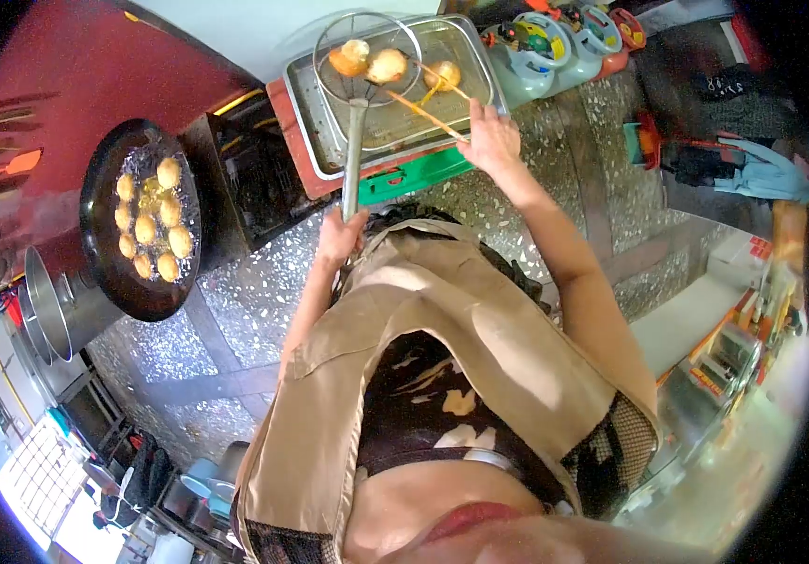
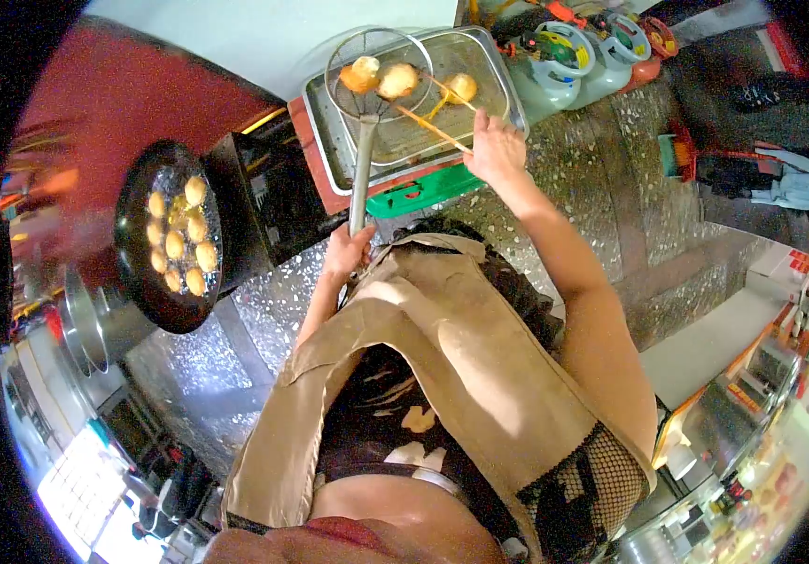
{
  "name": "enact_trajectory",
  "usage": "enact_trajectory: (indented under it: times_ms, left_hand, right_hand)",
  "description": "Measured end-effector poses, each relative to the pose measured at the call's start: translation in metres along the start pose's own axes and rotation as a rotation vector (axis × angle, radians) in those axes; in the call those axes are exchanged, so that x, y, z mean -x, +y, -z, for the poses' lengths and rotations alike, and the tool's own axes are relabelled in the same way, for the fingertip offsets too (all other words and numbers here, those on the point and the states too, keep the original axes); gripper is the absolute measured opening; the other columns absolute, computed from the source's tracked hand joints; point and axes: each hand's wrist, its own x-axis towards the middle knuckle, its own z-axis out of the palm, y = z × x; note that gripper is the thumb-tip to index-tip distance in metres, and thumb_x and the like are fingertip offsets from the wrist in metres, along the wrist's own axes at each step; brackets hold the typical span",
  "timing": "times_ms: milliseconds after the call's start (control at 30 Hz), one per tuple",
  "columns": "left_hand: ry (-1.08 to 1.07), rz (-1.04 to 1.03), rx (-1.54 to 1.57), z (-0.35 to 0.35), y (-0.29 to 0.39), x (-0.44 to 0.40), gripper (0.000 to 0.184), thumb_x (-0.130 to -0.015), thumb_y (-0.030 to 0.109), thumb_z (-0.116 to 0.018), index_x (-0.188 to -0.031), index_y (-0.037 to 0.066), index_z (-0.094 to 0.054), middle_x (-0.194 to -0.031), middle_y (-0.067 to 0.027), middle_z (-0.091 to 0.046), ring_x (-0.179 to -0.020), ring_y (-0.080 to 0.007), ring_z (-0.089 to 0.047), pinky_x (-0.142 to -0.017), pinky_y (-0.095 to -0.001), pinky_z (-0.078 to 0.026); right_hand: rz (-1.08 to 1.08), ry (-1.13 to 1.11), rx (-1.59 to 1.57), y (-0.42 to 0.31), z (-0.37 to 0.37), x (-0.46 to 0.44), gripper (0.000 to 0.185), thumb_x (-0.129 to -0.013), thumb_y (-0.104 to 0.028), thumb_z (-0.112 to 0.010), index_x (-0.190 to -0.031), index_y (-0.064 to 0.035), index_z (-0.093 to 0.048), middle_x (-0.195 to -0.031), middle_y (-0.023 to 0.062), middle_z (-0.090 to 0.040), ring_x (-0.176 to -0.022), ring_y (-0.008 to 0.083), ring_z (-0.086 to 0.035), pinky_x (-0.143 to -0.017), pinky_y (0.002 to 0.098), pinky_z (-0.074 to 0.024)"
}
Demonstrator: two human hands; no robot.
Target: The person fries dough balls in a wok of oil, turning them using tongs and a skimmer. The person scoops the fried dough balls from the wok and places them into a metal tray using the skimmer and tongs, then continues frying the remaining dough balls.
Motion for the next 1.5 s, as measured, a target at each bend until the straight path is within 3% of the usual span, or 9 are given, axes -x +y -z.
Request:
enact_trajectory:
  times_ms: [200,333,867,1000,1067,1133,1233,1400,1500]
  left_hand:
    - [-0.056,0.02,0.113,0.0,-0.013,0.002,0.026,-0.079,0.023,-0.06,-0.07,0.001,-0.049,-0.052,-0.003,-0.05,-0.04,-0.0107,-0.046,-0.038,-0.0262,-0.038]
    - [-0.023,0.015,0.18,0.001,-0.017,0.001,0.024,-0.08,0.021,-0.059,-0.074,-0.001,-0.05,-0.054,-0.003,-0.05,-0.041,-0.0102,-0.047,-0.038,-0.0252,-0.038]
    - [0.004,0.034,0.26,0.011,-0.019,0.017,0.026,-0.081,0.021,-0.06,-0.071,0.003,-0.045,-0.053,-0.0013,-0.048,-0.039,-0.0096,-0.043,-0.037,-0.025,-0.036]
    - [-0.008,0.025,0.281,0.009,-0.023,0.014,0.025,-0.081,0.021,-0.061,-0.074,0.002,-0.045,-0.053,-0.0017,-0.048,-0.04,-0.0099,-0.044,-0.037,-0.0245,-0.036]
    - [0.009,0.039,0.288,0.008,-0.023,0.011,0.025,-0.08,0.02,-0.061,-0.075,0.001,-0.045,-0.054,-0.002,-0.048,-0.039,-0.0103,-0.044,-0.037,-0.0246,-0.035]
    - [0.012,0.032,0.311,0.007,-0.02,0.008,0.026,-0.08,0.019,-0.061,-0.072,0.001,-0.045,-0.054,-0.0023,-0.048,-0.039,-0.0104,-0.044,-0.037,-0.0246,-0.036]
    - [-0.002,0.019,0.317,0.002,-0.017,0.004,0.025,-0.08,0.018,-0.061,-0.07,0.001,-0.046,-0.054,-0.0025,-0.048,-0.039,-0.0103,-0.044,-0.036,-0.0248,-0.036]
    - [-0.039,0.016,0.28,0.001,-0.016,0.004,0.024,-0.081,0.018,-0.06,-0.068,0.002,-0.047,-0.053,-0.0021,-0.048,-0.039,-0.01,-0.044,-0.036,-0.0249,-0.035]
    - [-0.049,0.007,0.27,0.001,-0.009,0.01,0.024,-0.082,0.018,-0.059,-0.068,0.003,-0.048,-0.052,-0.0015,-0.047,-0.04,-0.0096,-0.044,-0.036,-0.0245,-0.035]
  right_hand:
    - [0.086,-0.035,0.115,0.026,0.01,-0.008,0.078,-0.069,-0.034,-0.069,-0.13,-0.0042,-0.03,-0.105,0.014,-0.05,-0.092,0.03,-0.054,-0.079,0.0418,-0.0447]
    - [0.145,0.106,0.183,0.05,0.008,-0.014,0.079,-0.068,-0.032,-0.069,-0.13,-0.0056,-0.03,-0.105,0.0146,-0.05,-0.089,0.0306,-0.055,-0.077,0.0421,-0.0449]
    - [-0.241,-0.16,-0.133,0.027,-0.049,-0.073,0.077,-0.068,-0.043,-0.066,-0.125,-0.0029,-0.035,-0.11,0.0179,-0.053,-0.097,0.0306,-0.056,-0.08,0.0391,-0.0466]
    - [-0.11,0.09,-0.405,0.016,-0.007,-0.012,0.079,-0.066,-0.041,-0.066,-0.128,-0.0065,-0.03,-0.108,0.0216,-0.053,-0.09,0.0345,-0.058,-0.075,0.0419,-0.0495]
    - [0.019,-0.052,-0.291,0.008,0.011,0.005,0.08,-0.067,-0.041,-0.066,-0.13,-0.0088,-0.029,-0.108,0.0218,-0.053,-0.089,0.0346,-0.058,-0.075,0.0416,-0.0493]
    - [0.08,-0.014,-0.245,0.001,0.003,0.013,0.081,-0.068,-0.041,-0.066,-0.131,-0.0057,-0.03,-0.113,0.019,-0.05,-0.097,0.0326,-0.056,-0.081,0.0403,-0.0473]
    - [0.142,0.097,-0.06,-0.015,-0.009,0.011,0.083,-0.066,-0.037,-0.07,-0.132,-0.0072,-0.029,-0.118,0.016,-0.048,-0.09,0.0304,-0.057,-0.08,0.0393,-0.0467]
    - [0.239,0.239,0.098,-0.011,-0.023,-0.022,0.077,-0.068,-0.03,-0.067,-0.131,-0.0037,-0.031,-0.098,0.0136,-0.048,-0.08,0.0269,-0.052,-0.072,0.0407,-0.0425]
    - [0.324,0.305,0.116,0.004,-0.018,-0.028,0.076,-0.067,-0.029,-0.068,-0.13,-0.0051,-0.033,-0.1,0.0123,-0.048,-0.079,0.0272,-0.052,-0.07,0.0398,-0.0419]
